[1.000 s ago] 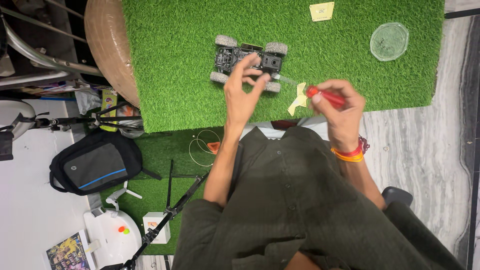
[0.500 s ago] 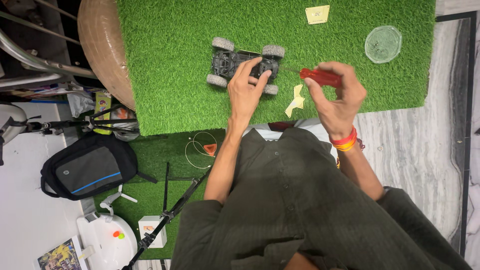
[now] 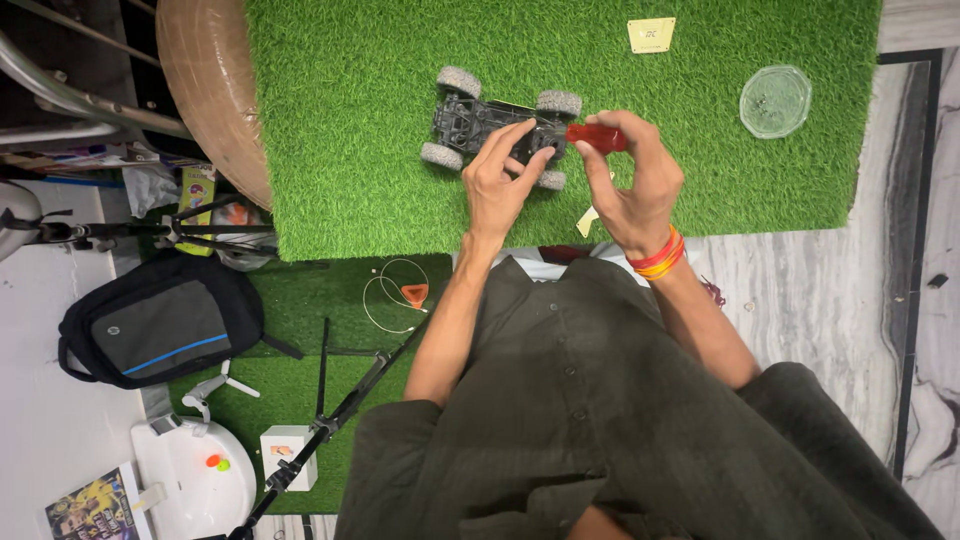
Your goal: The person assembles a remote-controlled car chassis on a green mat, using a screwdriver to tighten screws and attaching a small rectangular component to the top of the chassis. The person repeatedly picks up screws from a small container and secures them into the car body.
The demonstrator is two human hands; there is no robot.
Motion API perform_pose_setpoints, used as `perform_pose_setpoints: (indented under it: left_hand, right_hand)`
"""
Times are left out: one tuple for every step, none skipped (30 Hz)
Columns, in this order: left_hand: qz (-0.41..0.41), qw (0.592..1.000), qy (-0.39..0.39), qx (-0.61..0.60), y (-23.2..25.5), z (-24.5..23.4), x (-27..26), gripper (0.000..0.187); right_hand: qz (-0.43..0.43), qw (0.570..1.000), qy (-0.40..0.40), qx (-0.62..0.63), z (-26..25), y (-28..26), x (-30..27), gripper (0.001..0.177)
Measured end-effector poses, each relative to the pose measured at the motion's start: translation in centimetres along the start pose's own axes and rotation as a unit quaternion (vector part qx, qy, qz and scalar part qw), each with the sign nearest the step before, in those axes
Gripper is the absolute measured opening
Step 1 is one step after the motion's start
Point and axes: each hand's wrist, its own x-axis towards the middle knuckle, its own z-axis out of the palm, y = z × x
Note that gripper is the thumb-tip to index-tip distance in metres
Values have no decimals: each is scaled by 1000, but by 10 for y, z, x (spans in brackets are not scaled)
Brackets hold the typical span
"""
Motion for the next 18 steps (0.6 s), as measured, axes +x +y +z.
perform_pose_setpoints:
  left_hand:
    - [-1, 1000, 1, 0, -1, 0, 0, 42]
    - [-1, 1000, 1, -2, -2, 0, 0, 42]
    - [-2, 1000, 1, -3, -3, 0, 0, 42]
    - [-2, 1000, 1, -6, -4, 1, 0, 42]
    - [-2, 1000, 1, -9, -5, 1, -1, 42]
    - [-2, 1000, 1, -12, -5, 1, -1, 42]
    - [-2, 1000, 2, -15, -5, 1, -1, 42]
    - [-2, 1000, 1, -17, -6, 1, -1, 42]
    - [-2, 1000, 1, -19, -6, 1, -1, 41]
    - [-1, 1000, 0, -19, -6, 1, -1, 42]
    - [-1, 1000, 0, -19, -6, 1, -1, 42]
    - [0, 1000, 1, -19, -6, 1, 0, 42]
    - [3, 1000, 4, -13, -6, 1, 0, 42]
    - [4, 1000, 5, -7, -6, 1, 0, 42]
    - [6, 1000, 7, -2, -6, 1, 0, 42]
    - [5, 1000, 6, -3, -6, 1, 0, 42]
    - [5, 1000, 6, -4, -6, 1, 0, 42]
    - [4, 1000, 5, -4, -6, 2, -1, 42]
  right_hand:
    - [-4, 1000, -3, -5, 1, 0, 1, 38]
    - [-7, 1000, -4, -12, 2, 0, 2, 38]
    - [-11, 1000, -6, -18, 3, 0, 2, 38]
    - [-16, 1000, -7, -23, 3, 0, 2, 38]
    - [-21, 999, -7, -28, 3, -1, 2, 38]
    - [-26, 999, -8, -33, 3, -1, 3, 39]
    - [-29, 999, -9, -34, 3, -1, 4, 39]
    - [-32, 999, -11, -35, 3, -1, 5, 39]
    - [-34, 999, -12, -36, 4, -1, 5, 39]
    - [-32, 999, -12, -36, 3, -1, 6, 39]
    - [-30, 999, -12, -35, 2, -1, 6, 39]
    - [-30, 999, -12, -34, 3, -1, 8, 39]
    - [-30, 999, -15, -30, 3, -1, 9, 39]
    - [-29, 999, -17, -26, 3, -2, 9, 39]
    - [-28, 999, -19, -22, 3, -2, 9, 39]
    - [-30, 999, -21, -25, 3, -3, 9, 38]
    - [-32, 999, -23, -29, 3, -4, 9, 38]
    - [-35, 999, -26, -32, 2, -5, 11, 38]
